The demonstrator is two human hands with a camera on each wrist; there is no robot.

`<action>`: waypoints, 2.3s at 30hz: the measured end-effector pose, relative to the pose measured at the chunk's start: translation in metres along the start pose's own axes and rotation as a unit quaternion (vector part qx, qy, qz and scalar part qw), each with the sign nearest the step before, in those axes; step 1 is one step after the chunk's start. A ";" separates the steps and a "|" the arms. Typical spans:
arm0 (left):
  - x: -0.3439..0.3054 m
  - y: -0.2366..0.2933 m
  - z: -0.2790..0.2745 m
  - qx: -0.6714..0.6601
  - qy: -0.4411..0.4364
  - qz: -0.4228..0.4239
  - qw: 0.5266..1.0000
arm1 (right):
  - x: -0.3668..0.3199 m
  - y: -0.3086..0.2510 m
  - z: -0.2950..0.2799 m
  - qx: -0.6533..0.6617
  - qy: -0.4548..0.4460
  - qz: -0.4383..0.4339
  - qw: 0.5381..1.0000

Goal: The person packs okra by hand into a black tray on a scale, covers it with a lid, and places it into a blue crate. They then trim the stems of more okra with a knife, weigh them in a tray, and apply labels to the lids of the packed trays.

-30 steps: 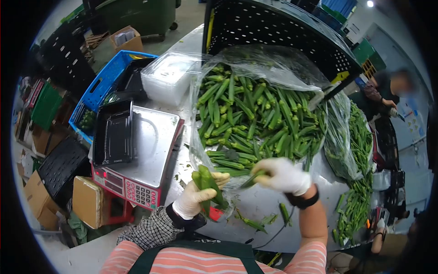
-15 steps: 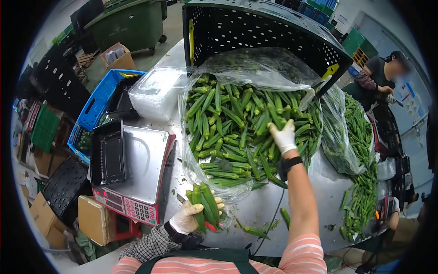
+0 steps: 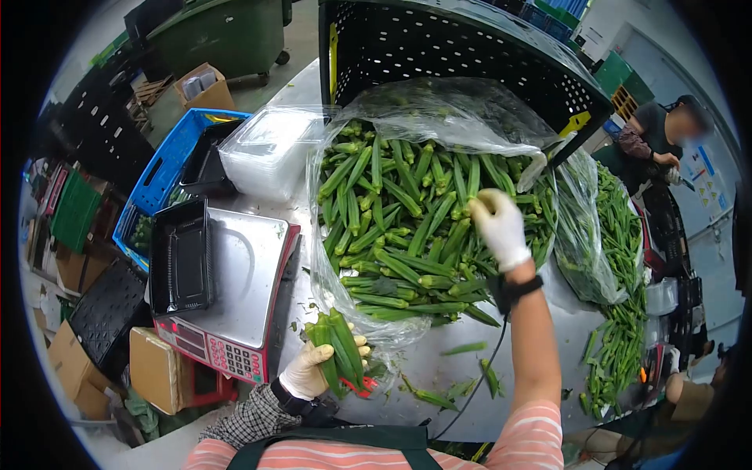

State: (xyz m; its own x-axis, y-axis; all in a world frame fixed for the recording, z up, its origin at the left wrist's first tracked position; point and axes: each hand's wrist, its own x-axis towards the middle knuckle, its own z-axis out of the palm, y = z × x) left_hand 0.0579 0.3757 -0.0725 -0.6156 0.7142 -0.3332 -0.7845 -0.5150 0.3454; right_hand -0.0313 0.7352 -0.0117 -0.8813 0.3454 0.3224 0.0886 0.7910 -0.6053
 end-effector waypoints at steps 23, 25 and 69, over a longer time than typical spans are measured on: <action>0.017 -0.030 0.015 0.073 -0.147 -0.136 0.977 | -0.104 -0.125 -0.009 0.217 -0.499 -0.015 0.839; 0.010 -0.020 0.015 0.002 -0.083 -0.102 0.991 | -0.079 -0.108 -0.006 0.166 -0.336 -0.029 0.927; -0.154 0.171 0.022 0.771 -0.085 0.228 0.589 | -0.138 -0.324 0.039 0.079 -0.508 -0.196 0.835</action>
State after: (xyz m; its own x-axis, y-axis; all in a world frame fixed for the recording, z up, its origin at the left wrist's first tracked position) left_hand 0.0205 0.1878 0.0574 -0.6169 0.7725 0.1508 0.5408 0.2769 0.7942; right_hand 0.0432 0.4113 0.1118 -0.7744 -0.5946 -0.2162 -0.2911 0.6382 -0.7128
